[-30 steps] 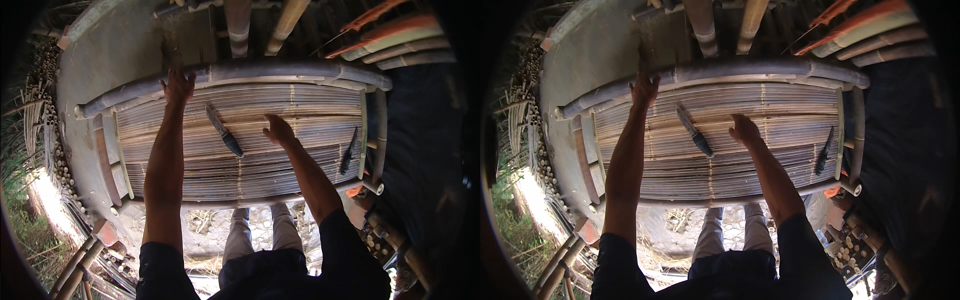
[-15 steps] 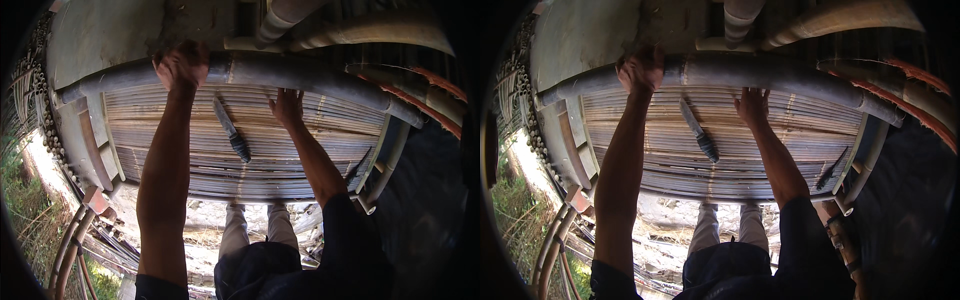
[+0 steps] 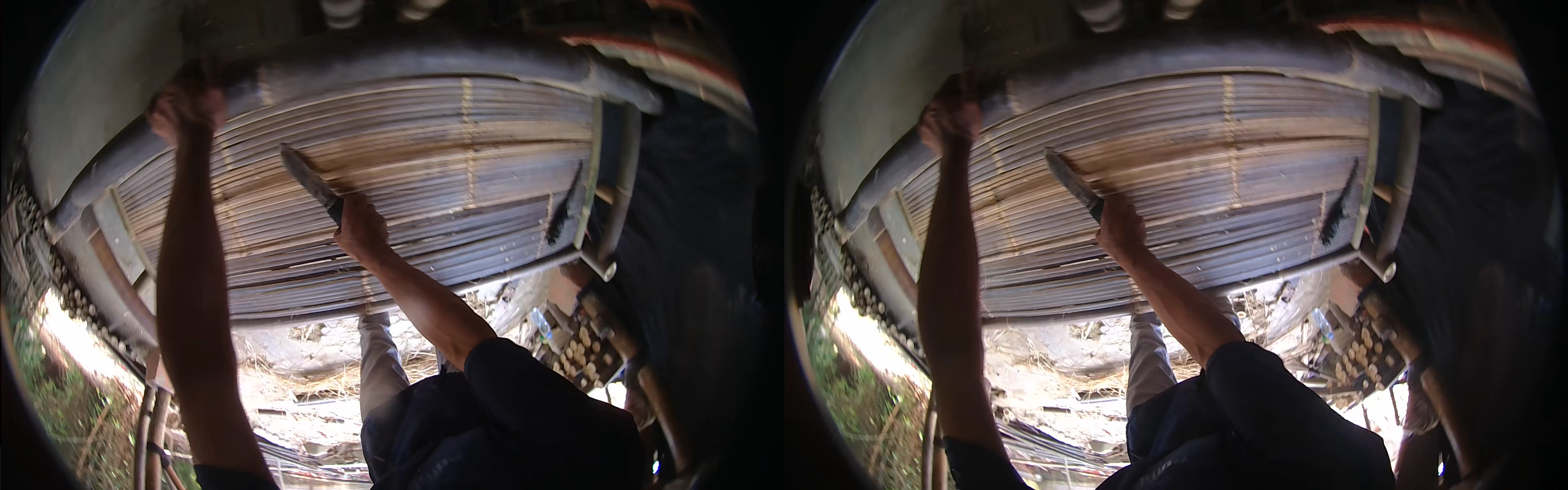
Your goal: The person works on a bamboo weaving structure, adjusting thin bamboo strips and securing them with orange fiber. They repeatedly align the strips and tie them to the frame, manipulating the materials by hand.
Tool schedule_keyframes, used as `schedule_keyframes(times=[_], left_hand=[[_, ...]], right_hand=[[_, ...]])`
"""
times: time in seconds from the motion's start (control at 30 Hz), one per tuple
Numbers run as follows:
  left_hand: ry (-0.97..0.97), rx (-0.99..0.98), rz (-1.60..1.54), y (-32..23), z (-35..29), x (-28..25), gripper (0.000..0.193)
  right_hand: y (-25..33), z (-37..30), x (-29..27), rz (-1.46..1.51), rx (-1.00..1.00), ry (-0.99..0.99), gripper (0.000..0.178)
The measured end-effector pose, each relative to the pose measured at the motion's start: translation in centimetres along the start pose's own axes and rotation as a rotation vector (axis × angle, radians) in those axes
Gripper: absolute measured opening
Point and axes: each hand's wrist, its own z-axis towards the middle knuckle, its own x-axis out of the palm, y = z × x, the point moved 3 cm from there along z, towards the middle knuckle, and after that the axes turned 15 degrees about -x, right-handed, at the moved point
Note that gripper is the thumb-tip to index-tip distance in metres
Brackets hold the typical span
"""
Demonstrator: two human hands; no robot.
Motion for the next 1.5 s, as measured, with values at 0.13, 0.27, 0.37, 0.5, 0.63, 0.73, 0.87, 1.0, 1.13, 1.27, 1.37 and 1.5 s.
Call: schedule_keyframes(times=[0.13,0.27,0.37,0.5,0.63,0.73,0.87,1.0,1.13,1.27,1.37,1.5], left_hand=[[0.152,0.072,0.109,0.2,2.4,2.0,0.069],[0.269,0.256,0.005,0.7,2.3,-0.5,0.064],[-0.123,0.420,-0.120,4.6,-1.0,-1.1,0.071],[-0.073,0.356,-0.312,4.2,-20.5,-0.4,0.069],[0.153,0.456,-0.299,3.5,-41.6,5.8,0.077],[0.382,0.403,-0.414,-4.1,-56.6,4.4,0.081],[0.406,0.215,-0.183,-12.6,-70.2,6.9,0.088],[0.361,0.133,-0.052,-17.9,-76.4,8.8,0.104],[0.341,0.107,0.016,-19.2,-77.1,10.2,0.111],[0.285,0.151,-0.005,-19.9,-77.9,9.6,0.109],[0.210,0.186,0.008,-20.0,-78.4,9.5,0.106],[0.145,0.173,0.041,-19.3,-78.3,9.6,0.101]], right_hand=[[-5.4,-9.2,-2.6,0.208,0.222,-0.019,0.047],[-19.1,-22.8,-2.2,0.299,0.351,-0.377,0.060],[-31.1,-29.0,-6.5,0.110,0.517,-0.583,0.050],[-43.3,-33.5,-12.4,-0.179,0.709,-0.696,0.057],[-53.2,-32.9,-12.2,-0.191,0.807,-0.652,0.064],[-54.6,-31.9,-12.9,-0.064,0.707,-0.504,0.077],[-53.6,-33.2,-13.9,0.071,0.488,-0.388,0.060],[-53.8,-34.6,-14.7,0.108,0.339,-0.299,0.071],[-55.7,-35.1,-13.8,0.167,0.276,-0.402,0.058],[-54.5,-43.3,-12.3,0.587,0.314,-0.525,0.049],[-52.4,-54.5,-5.8,0.600,0.354,-0.408,0.059],[-49.9,-67.5,1.6,0.740,0.732,-0.503,0.058]])
